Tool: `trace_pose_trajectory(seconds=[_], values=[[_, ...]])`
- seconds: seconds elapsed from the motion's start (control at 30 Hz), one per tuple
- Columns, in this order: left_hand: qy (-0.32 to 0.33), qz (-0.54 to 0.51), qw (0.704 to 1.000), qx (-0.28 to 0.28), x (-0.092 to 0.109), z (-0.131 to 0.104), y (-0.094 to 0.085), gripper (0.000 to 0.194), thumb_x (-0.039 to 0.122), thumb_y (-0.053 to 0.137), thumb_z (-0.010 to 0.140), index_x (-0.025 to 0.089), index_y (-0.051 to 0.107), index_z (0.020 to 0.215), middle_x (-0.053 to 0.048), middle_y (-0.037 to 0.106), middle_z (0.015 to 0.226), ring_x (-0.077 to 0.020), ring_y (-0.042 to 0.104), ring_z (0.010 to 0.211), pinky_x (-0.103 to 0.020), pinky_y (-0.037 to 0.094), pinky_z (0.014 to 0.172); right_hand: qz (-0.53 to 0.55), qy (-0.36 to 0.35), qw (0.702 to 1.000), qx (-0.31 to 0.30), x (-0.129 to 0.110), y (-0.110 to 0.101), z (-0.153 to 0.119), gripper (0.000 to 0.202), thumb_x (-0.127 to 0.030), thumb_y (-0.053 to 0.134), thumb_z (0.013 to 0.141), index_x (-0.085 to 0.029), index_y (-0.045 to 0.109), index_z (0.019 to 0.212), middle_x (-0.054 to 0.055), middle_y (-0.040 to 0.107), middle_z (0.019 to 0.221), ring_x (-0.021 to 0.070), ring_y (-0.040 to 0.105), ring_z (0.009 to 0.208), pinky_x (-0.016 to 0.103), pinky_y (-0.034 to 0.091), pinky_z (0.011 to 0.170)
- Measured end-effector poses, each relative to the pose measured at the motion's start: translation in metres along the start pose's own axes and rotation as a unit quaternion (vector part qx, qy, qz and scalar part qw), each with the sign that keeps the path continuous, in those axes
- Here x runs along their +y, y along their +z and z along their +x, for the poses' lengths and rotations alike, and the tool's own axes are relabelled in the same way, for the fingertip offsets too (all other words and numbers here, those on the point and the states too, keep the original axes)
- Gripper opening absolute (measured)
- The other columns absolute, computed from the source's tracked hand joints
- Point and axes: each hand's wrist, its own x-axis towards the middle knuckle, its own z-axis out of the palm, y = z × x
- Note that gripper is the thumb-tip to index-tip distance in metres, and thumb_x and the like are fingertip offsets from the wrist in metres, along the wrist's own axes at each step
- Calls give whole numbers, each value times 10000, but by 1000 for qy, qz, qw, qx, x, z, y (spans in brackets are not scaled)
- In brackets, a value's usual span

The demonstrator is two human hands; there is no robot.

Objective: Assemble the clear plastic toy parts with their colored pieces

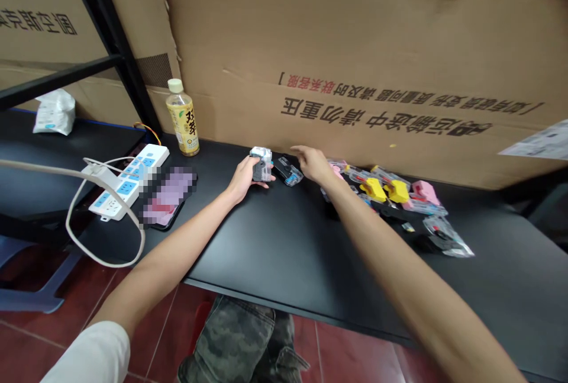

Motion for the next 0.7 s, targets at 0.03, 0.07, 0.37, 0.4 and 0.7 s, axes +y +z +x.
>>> trace_pose_trajectory(seconds=[0.03, 0.07, 0.37, 0.4, 0.7], values=[[-2, -14, 1000, 5, 1, 1, -1, 279, 368, 441, 934, 172, 538, 1107, -97, 739, 963, -191, 732, 665, -269, 540, 530, -41, -26, 998, -40, 0, 2, 8, 474, -41, 494, 862, -163, 729, 1255, 138, 740, 1284, 294, 682, 1197, 402, 502, 1063], [-3, -22, 1000, 10, 1, 1, -2, 258, 365, 447, 928, 175, 537, 1077, -81, 731, 911, -194, 731, 652, -267, 535, 518, -71, -45, 994, -70, 0, 3, 15, 473, -38, 511, 856, -174, 738, 1248, 130, 747, 1271, 290, 689, 1180, 381, 505, 1047], [-12, -20, 1000, 11, -2, 3, -3, 232, 376, 457, 924, 194, 522, 1052, -30, 688, 762, -197, 730, 661, -242, 527, 487, -89, -49, 989, -107, -2, 11, 35, 277, -112, 620, 868, -168, 808, 1063, 155, 766, 1147, 269, 710, 1072, 328, 518, 976], [-10, -21, 1000, 8, -2, 2, -3, 226, 373, 454, 927, 195, 518, 1050, -30, 686, 763, -199, 733, 665, -243, 530, 485, -84, -41, 989, -111, -1, 10, 36, 275, -103, 633, 853, -161, 808, 1056, 150, 776, 1118, 263, 717, 1049, 317, 523, 963], [-11, -14, 1000, 5, 2, -1, 0, 219, 380, 453, 933, 202, 507, 1048, -38, 701, 809, -189, 730, 640, -238, 522, 474, -42, 76, 985, -149, 14, 5, 25, 129, -162, 729, 777, -181, 807, 878, 52, 798, 807, 173, 713, 711, 235, 556, 692]])
